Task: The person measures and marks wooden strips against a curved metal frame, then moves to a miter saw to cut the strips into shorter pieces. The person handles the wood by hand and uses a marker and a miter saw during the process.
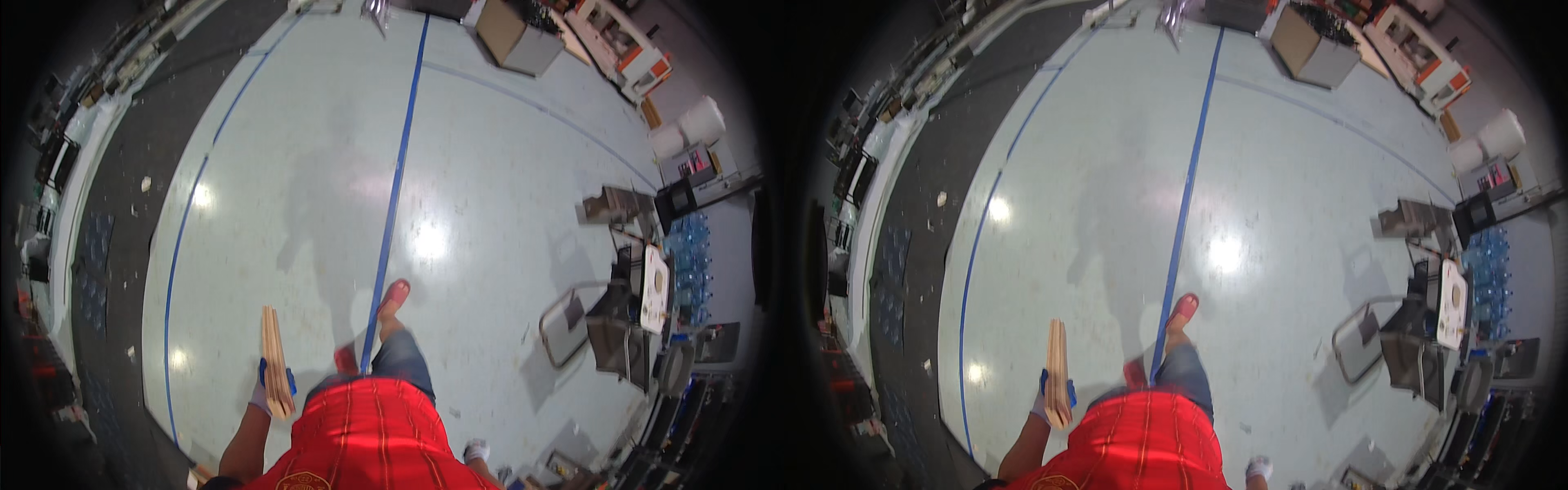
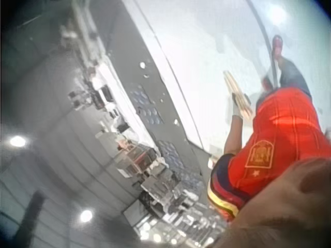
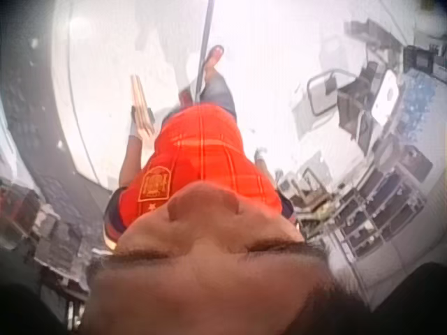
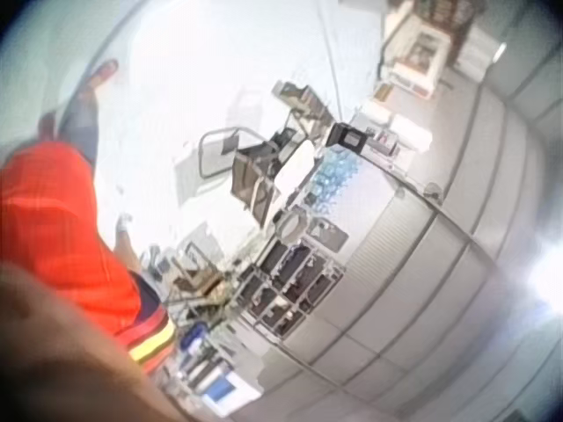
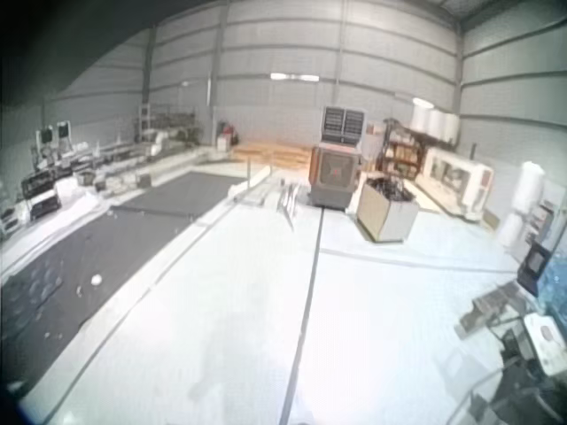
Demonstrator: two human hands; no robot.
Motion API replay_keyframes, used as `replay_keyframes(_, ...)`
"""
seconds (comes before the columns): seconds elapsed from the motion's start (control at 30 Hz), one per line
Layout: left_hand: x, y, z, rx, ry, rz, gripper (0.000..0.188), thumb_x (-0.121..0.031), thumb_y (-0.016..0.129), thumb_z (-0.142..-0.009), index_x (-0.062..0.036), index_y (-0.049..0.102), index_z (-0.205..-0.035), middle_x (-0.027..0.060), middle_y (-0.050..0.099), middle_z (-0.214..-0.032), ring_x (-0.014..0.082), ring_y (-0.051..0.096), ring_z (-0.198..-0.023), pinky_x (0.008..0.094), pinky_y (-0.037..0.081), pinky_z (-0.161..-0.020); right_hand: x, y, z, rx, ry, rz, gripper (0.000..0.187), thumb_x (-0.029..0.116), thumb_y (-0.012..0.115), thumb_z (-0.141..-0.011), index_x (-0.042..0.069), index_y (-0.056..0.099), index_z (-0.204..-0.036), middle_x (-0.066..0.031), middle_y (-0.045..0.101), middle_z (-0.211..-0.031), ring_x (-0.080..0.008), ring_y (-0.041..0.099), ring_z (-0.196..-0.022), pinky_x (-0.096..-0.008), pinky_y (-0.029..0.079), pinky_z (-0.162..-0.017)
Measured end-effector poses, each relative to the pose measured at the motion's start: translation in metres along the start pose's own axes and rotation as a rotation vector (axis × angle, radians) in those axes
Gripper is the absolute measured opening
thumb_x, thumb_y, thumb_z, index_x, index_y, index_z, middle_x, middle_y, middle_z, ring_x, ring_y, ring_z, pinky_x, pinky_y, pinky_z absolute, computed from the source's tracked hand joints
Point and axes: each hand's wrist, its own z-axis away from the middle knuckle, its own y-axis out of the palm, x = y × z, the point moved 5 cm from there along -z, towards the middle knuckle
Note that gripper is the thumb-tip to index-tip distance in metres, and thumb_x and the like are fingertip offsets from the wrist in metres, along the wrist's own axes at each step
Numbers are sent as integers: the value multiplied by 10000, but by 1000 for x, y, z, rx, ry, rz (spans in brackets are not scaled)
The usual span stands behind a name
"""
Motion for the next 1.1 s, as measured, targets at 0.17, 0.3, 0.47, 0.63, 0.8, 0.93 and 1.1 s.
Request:
replay_keyframes(0.17, -114, 204, -87, 100, 187, -364, 882, -920, 662, -858, -139, 693, -1266, 160, 739, -933, 379, 753, -835, 574, 633, -755, -49, -212, -84, -2, 60, -189, 566, 466, 443, -1132, 248, 578, -1636, -28, 530, -1724, -246, 475, -1604, -448, 408, -1283)
replay_keyframes(0.3, -174, 372, -130, 271, 226, -262, 800, -812, 668, -952, -119, 686, -1353, 166, 768, -1003, 377, 780, -885, 563, 655, -788, -69, -555, -76, -560, -91, -1521, 304, 232, 689, -995, 130, 713, -1281, -62, 699, -1188, -246, 652, -1033, -413, 567, -875)
replay_keyframes(0.47, -253, 557, -162, 41, 374, -412, 654, -597, 695, -1060, -48, 673, -1415, 121, 770, -1141, 250, 769, -986, 445, 644, -909, -107, -1051, 71, -1352, -596, -1323, 204, 68, 736, -979, 66, 702, -1180, -81, 732, -1011, -185, 689, -921, -348, 576, -892)
replay_keyframes(0.63, -403, 742, -203, -13, 732, -666, 548, -403, 719, -1101, 6, 652, -1460, 69, 749, -1218, 162, 720, -1097, 335, 588, -978, -98, -1343, 168, -1531, -788, -1346, 198, 35, 696, -983, 47, 707, -1180, -74, 718, -1002, -163, 671, -913, -325, 569, -870)
replay_keyframes(0.8, -560, 909, -240, 99, 715, -703, 525, -334, 765, -1076, 11, 654, -1456, 63, 762, -1182, 159, 716, -1052, 344, 586, -972, -55, -1433, 107, -1489, -734, -1394, 207, 44, 744, -958, 49, 708, -1161, -63, 713, -999, -159, 643, -942, -324, 557, -888)
replay_keyframes(0.93, -673, 1020, -274, 92, 665, -890, 496, -305, 771, -1064, 13, 678, -1434, 66, 778, -1176, 156, 726, -1056, 346, 585, -980, -10, -1379, 24, -926, -182, -1386, 247, 146, 803, -893, 90, 696, -1109, -97, 753, -1001, -242, 702, -913, -400, 584, -858)
replay_keyframes(1.1, -805, 1129, -334, -31, 731, -1145, 479, -308, 806, -1024, 17, 736, -1370, 70, 804, -1180, 148, 737, -1066, 346, 581, -976, 58, -1431, 0, -594, 65, -1374, 214, 168, 758, -974, 83, 702, -1163, -94, 754, -970, -260, 706, -901, -429, 591, -828)
